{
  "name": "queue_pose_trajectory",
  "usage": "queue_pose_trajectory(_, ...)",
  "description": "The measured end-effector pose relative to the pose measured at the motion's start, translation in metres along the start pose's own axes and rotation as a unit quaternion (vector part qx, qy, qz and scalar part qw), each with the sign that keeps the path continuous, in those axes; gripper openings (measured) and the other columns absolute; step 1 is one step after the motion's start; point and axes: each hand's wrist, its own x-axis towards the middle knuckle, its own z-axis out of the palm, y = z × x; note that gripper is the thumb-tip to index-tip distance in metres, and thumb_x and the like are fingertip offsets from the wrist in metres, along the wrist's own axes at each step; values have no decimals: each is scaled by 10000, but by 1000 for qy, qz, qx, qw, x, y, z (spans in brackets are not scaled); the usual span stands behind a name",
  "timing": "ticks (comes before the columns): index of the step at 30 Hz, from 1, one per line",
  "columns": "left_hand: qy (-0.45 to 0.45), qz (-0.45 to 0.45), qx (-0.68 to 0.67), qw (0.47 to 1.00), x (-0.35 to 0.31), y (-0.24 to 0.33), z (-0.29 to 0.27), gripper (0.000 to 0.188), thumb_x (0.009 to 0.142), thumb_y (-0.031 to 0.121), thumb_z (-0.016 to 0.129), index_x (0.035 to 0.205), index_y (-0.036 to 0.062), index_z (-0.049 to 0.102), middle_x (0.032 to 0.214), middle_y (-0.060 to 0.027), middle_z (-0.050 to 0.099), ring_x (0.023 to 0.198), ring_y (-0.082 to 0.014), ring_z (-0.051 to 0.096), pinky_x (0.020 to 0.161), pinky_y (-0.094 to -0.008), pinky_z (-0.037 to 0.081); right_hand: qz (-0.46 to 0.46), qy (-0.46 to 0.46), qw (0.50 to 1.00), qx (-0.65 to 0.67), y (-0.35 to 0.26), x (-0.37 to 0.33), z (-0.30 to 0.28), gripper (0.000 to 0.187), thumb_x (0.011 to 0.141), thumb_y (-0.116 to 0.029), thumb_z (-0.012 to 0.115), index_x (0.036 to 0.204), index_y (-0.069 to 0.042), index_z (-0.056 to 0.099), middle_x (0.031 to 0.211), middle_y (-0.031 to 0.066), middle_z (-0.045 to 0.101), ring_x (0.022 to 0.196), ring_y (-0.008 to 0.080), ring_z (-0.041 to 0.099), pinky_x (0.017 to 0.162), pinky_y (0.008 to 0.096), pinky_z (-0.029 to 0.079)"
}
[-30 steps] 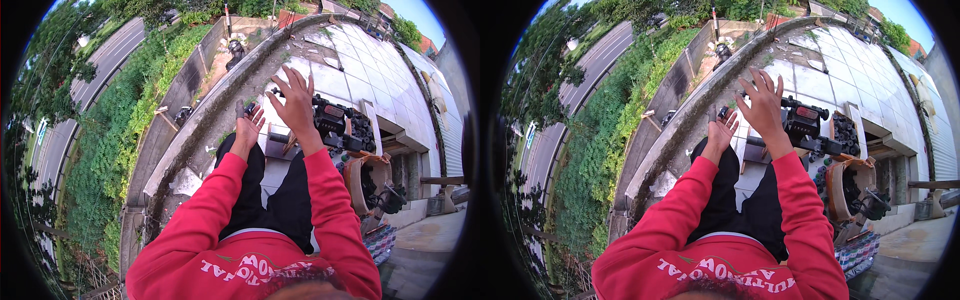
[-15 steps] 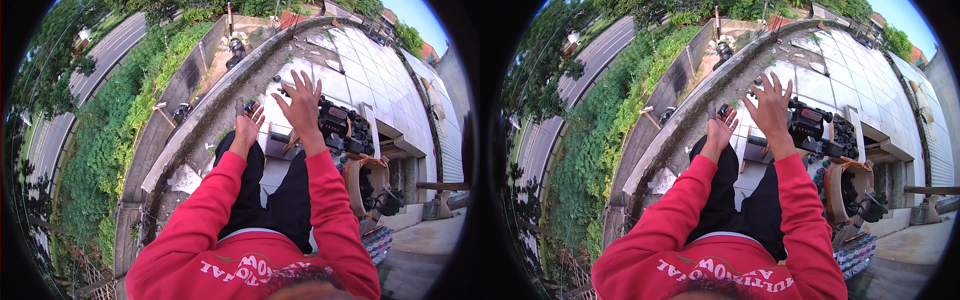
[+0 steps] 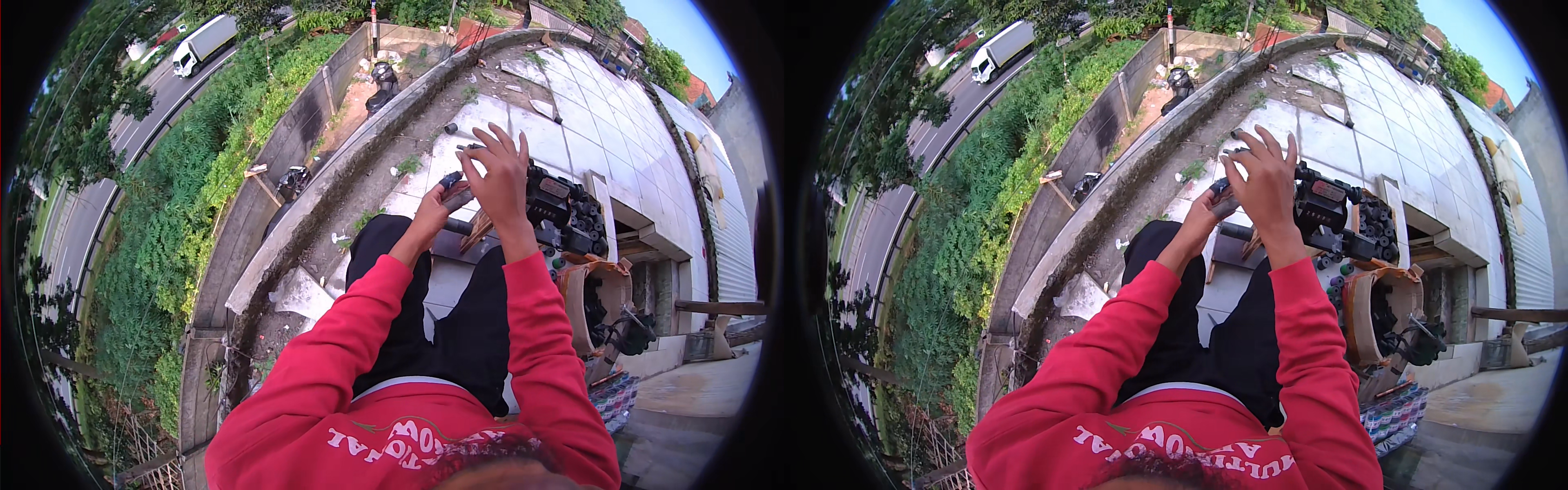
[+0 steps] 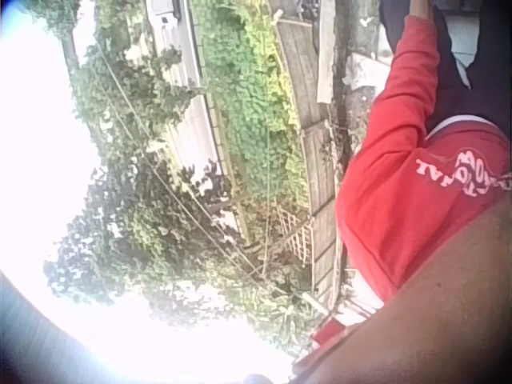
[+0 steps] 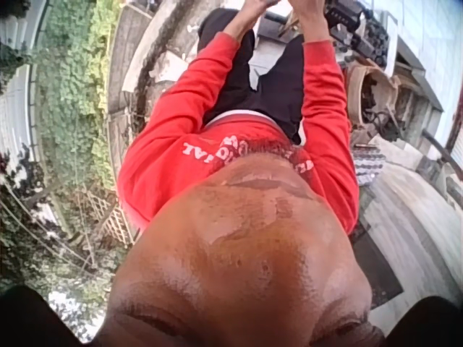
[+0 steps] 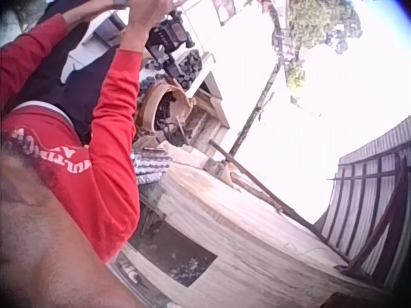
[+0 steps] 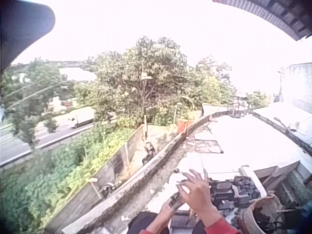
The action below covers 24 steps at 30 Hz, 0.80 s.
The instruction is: Assembling black cylindrical components by attaching small blue pieces.
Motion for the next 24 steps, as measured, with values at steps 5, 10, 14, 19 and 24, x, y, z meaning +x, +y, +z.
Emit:
queue_pose_trajectory(5, -45, 50, -42, 997, 5, -1, 54, 610, 855, -219, 504, 1436, -39, 470, 1410, -140, 591, 1351, -189, 551, 1107, -321, 474, 45, -16, 999, -11, -6, 4, -3, 176, 865, -215, 790, 786, -69, 730, 1161, 85, 737, 1257, 289, 609, 1195, 556, 273)
queue_pose_trajectory(10, -19, 18, -174, 984, 13, 23, 94, 452, 1000, 11, 615, 1428, -2, 474, 1339, -114, 612, 1260, -168, 588, 991, -323, 521, 14, -93, 996, 3, 4, 12, -14, 214, 873, -236, 786, 1008, -70, 769, 1292, 115, 685, 1287, 292, 584, 1196, 571, 276)
queue_pose_trajectory(14, -21, 29, -212, 977, 23, 13, 99, 436, 1080, 200, 573, 1470, 60, 435, 1321, -77, 600, 1218, -167, 605, 956, -352, 537, -5, -171, 981, -91, 6, 14, -2, 278, 887, -258, 772, 1095, -85, 708, 1191, 115, 727, 1228, 288, 632, 1182, 572, 296)
queue_pose_trajectory(19, -25, 34, -328, 944, 33, -15, 106, 405, 1122, 257, 486, 1497, 122, 408, 1346, -39, 570, 1216, -172, 602, 951, -369, 535, 50, -214, 968, -122, 11, 17, 18, 321, 895, -284, 765, 1142, -90, 696, 1178, 104, 731, 1187, 275, 657, 1177, 583, 300)
queue_pose_trajectory(24, -22, 183, -121, 975, 41, -38, 94, 372, 1128, 263, 465, 1479, 147, 419, 1351, -34, 563, 1221, -164, 594, 970, -356, 530, 45, -190, 975, -107, -4, 6, 9, 302, 893, -231, 745, 1143, -77, 673, 1062, 75, 743, 1077, 249, 689, 1134, 588, 324)
